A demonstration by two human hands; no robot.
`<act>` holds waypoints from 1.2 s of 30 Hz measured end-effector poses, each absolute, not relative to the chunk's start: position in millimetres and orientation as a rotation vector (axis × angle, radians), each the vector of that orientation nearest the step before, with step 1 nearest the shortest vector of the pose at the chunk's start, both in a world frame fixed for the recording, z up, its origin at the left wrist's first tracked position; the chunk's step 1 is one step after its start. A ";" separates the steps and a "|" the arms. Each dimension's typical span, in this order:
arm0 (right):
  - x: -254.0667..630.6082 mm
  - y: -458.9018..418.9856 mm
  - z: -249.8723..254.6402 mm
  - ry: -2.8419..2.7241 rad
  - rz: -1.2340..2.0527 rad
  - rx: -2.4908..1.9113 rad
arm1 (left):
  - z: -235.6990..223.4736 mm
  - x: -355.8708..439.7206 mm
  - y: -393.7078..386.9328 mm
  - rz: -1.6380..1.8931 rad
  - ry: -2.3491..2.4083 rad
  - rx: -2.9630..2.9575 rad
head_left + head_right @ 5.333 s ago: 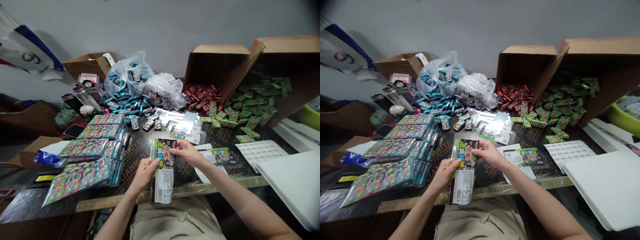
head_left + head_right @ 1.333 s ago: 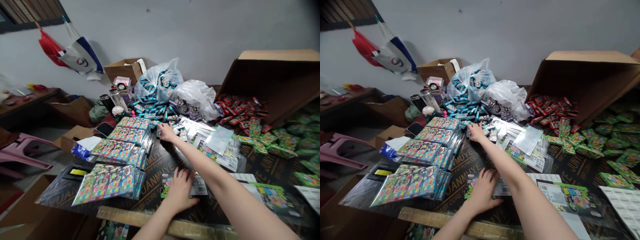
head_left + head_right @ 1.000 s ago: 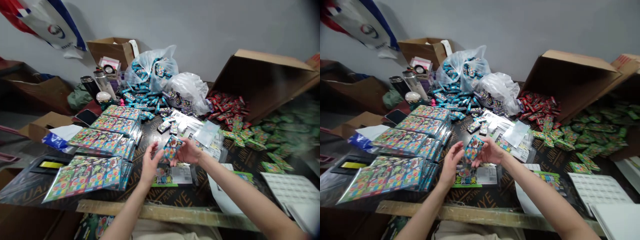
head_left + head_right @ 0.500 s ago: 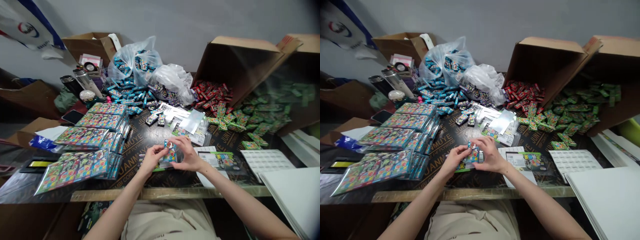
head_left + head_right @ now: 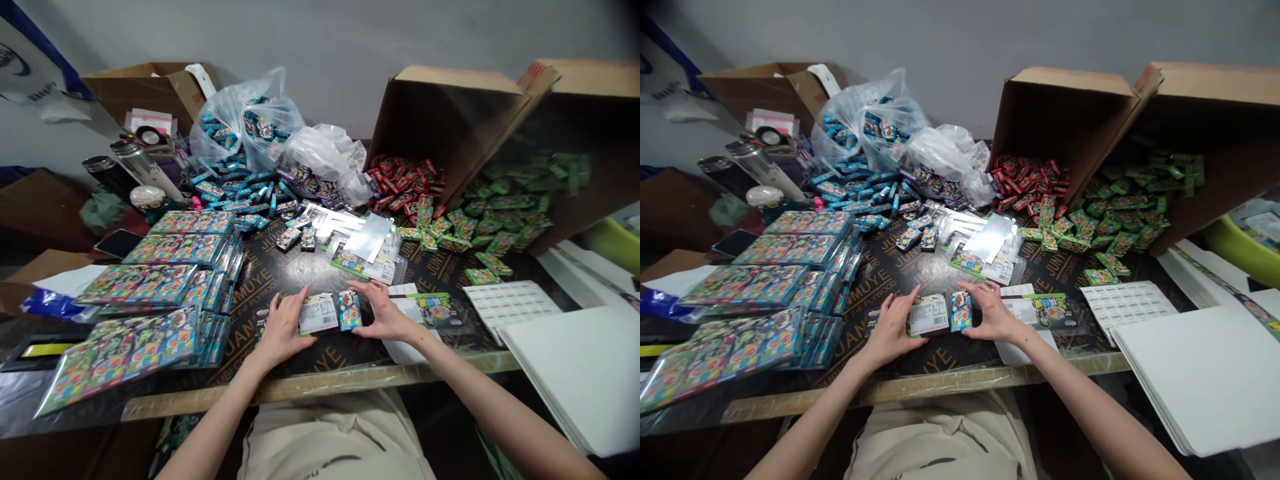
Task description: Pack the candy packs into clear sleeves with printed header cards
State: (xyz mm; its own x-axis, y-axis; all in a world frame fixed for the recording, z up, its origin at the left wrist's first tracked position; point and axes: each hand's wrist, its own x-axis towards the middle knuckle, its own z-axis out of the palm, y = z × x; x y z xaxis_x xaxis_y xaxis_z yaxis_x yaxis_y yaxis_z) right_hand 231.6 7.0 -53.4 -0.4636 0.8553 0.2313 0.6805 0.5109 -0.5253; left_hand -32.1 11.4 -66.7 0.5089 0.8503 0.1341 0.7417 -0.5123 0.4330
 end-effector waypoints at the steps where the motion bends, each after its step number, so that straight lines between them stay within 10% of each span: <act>1: 231.5 7.2 -53.4 -2.321 0.561 -1.198 | -65.6 -33.5 10.9 0.472 1.311 2.437; 17: 222.4 16.7 -49.2 -2.197 0.926 -1.063 | -57.6 -50.3 15.4 0.532 1.111 2.285; 36: 207.4 4.6 -28.9 -2.214 0.423 -1.249 | -55.0 -52.4 20.3 0.670 1.236 2.188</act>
